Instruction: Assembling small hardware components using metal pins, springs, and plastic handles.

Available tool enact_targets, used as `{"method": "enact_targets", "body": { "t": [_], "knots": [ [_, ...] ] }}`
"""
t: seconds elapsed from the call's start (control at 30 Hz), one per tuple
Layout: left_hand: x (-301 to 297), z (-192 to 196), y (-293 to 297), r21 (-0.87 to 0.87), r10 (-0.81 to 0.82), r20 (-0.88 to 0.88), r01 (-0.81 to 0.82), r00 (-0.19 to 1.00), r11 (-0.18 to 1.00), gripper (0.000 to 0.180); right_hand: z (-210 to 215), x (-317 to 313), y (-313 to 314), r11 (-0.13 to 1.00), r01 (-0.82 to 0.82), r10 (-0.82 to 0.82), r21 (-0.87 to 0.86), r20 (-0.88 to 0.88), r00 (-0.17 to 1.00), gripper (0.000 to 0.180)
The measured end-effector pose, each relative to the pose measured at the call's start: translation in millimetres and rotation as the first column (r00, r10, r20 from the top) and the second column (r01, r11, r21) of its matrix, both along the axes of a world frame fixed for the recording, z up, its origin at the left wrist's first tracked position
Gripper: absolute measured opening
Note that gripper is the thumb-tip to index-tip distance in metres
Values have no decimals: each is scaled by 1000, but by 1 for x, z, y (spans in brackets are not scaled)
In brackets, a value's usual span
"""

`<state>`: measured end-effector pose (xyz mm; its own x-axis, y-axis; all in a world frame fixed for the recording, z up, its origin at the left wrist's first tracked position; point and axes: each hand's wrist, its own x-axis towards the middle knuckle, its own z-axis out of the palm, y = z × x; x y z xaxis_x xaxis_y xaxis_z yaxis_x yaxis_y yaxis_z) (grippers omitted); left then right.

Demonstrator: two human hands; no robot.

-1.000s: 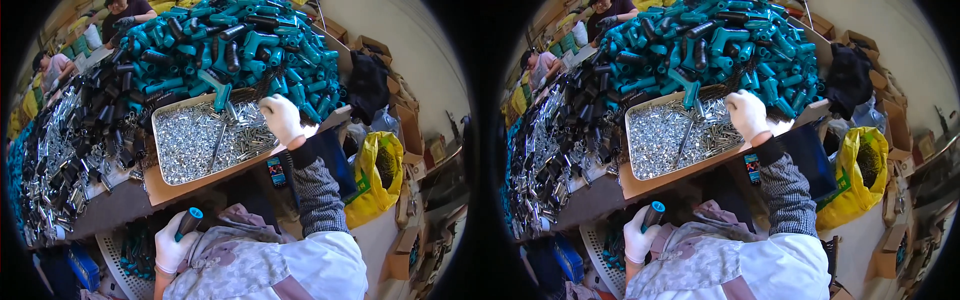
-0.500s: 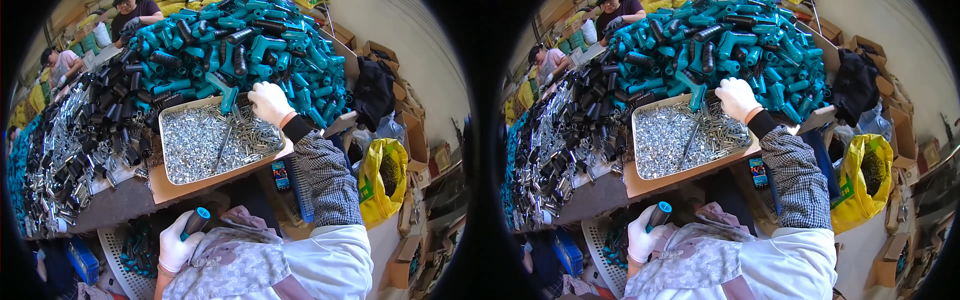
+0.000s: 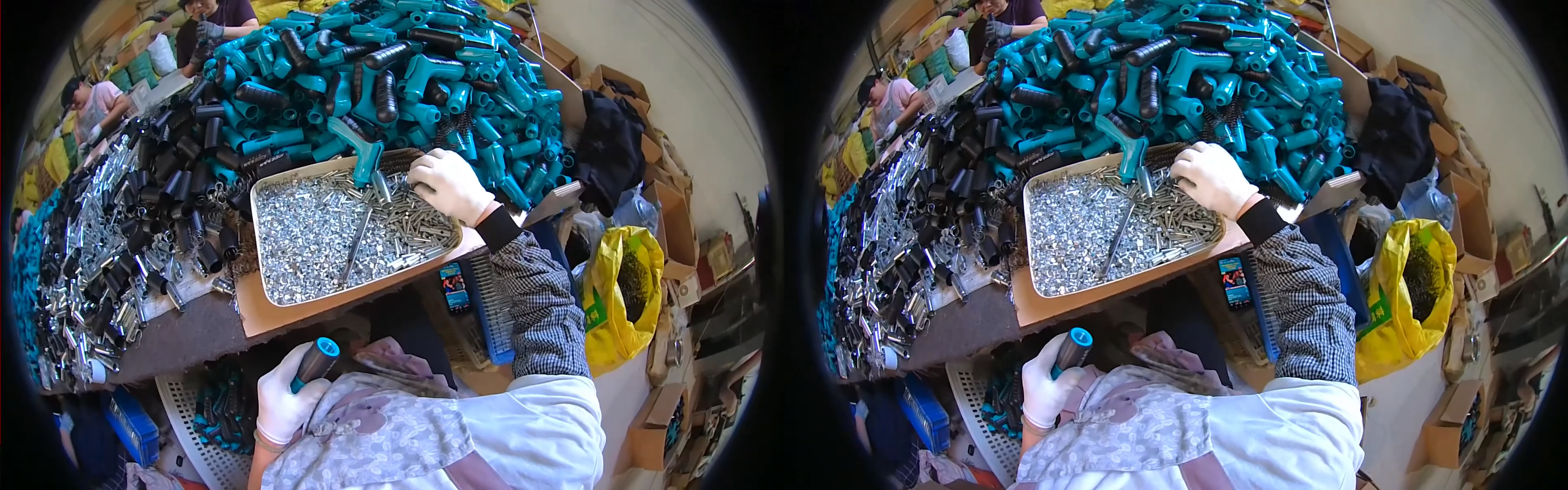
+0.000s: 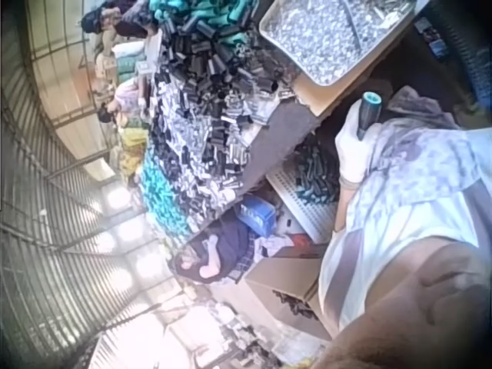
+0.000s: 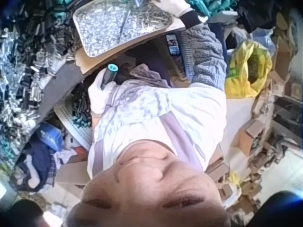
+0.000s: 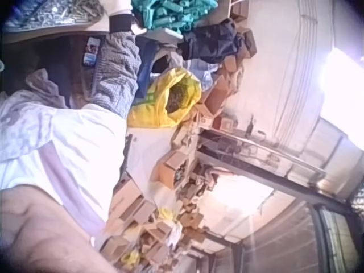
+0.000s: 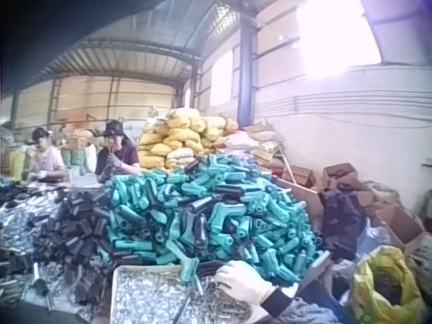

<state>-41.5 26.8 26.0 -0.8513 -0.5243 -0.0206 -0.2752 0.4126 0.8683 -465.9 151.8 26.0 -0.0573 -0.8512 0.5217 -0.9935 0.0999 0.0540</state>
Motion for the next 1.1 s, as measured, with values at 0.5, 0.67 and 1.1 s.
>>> {"method": "enact_targets", "body": {
  "t": [0.5, 0.67, 1.1],
  "knots": [
    [3, 3, 2, 52, 29, -15, -28, 999, 998, 53, -1, 4, 1, 713, 668, -654, -213, 143, 743, 31],
    [6, 2, 2, 28, 34, -26, -33, 999, 999, 53, 11, 31, -10, 559, 822, -809, 106, 285, 514, 79],
    [13, -3, -3, 26, 20, -36, -19, 999, 999, 53, 14, 26, -12, 744, 641, -505, -188, 470, 724, 60]
  ]
}}
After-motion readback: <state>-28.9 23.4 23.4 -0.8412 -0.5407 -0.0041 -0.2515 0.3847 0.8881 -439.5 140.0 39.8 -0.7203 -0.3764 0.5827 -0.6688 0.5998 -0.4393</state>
